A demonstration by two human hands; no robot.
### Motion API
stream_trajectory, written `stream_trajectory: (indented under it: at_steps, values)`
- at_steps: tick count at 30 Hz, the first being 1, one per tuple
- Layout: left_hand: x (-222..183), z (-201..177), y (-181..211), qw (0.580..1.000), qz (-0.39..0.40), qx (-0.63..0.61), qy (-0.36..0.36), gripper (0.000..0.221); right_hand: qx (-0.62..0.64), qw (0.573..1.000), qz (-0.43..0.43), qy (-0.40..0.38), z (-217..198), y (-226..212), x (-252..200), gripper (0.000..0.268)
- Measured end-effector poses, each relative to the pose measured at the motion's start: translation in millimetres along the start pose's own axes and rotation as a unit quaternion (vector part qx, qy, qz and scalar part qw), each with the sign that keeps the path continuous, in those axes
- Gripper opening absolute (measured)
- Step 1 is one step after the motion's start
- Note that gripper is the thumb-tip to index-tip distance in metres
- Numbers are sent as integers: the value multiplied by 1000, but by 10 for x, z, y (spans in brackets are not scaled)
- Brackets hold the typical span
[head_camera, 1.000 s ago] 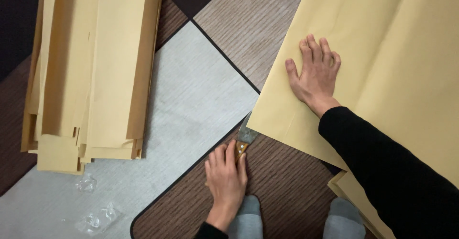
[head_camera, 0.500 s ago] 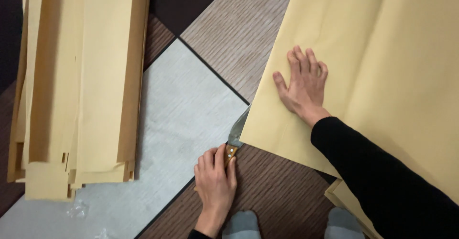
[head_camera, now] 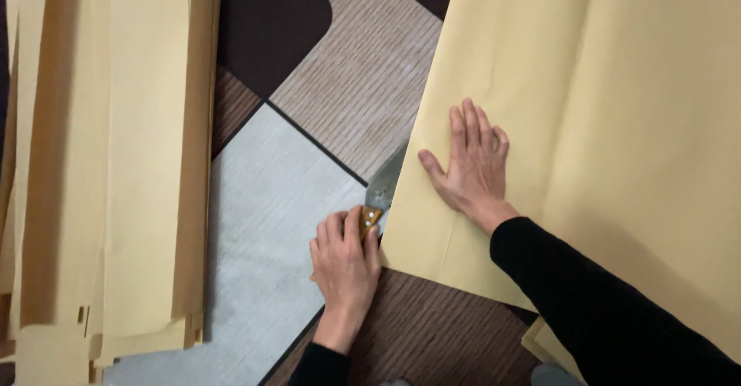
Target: Cutting long strips of yellow paper using a knife and folding them
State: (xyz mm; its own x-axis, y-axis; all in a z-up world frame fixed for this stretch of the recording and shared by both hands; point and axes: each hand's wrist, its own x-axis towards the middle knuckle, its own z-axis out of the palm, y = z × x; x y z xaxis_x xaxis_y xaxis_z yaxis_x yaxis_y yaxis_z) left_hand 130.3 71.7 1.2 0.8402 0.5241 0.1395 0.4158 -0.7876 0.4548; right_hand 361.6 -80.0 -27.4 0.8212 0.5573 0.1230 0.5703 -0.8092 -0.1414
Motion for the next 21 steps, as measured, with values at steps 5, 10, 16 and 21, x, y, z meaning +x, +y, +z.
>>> stream_trajectory:
  at_steps: [5,10,16,21]
  values:
    - [390,330,-32,998,21,24,51,47,8,1000,-2,-6,96,53,-12,99]
    - [637,426,-8,997,40,31,66,48,2,999,13,-40,11,18,5,99]
    - [526,115,318,963,197,123,136,35,41,996,45,-63,-125,115,256,86]
    - [484,123,309,949,313,32,-6,28,25,999,36,-12,-151,558,1247,47]
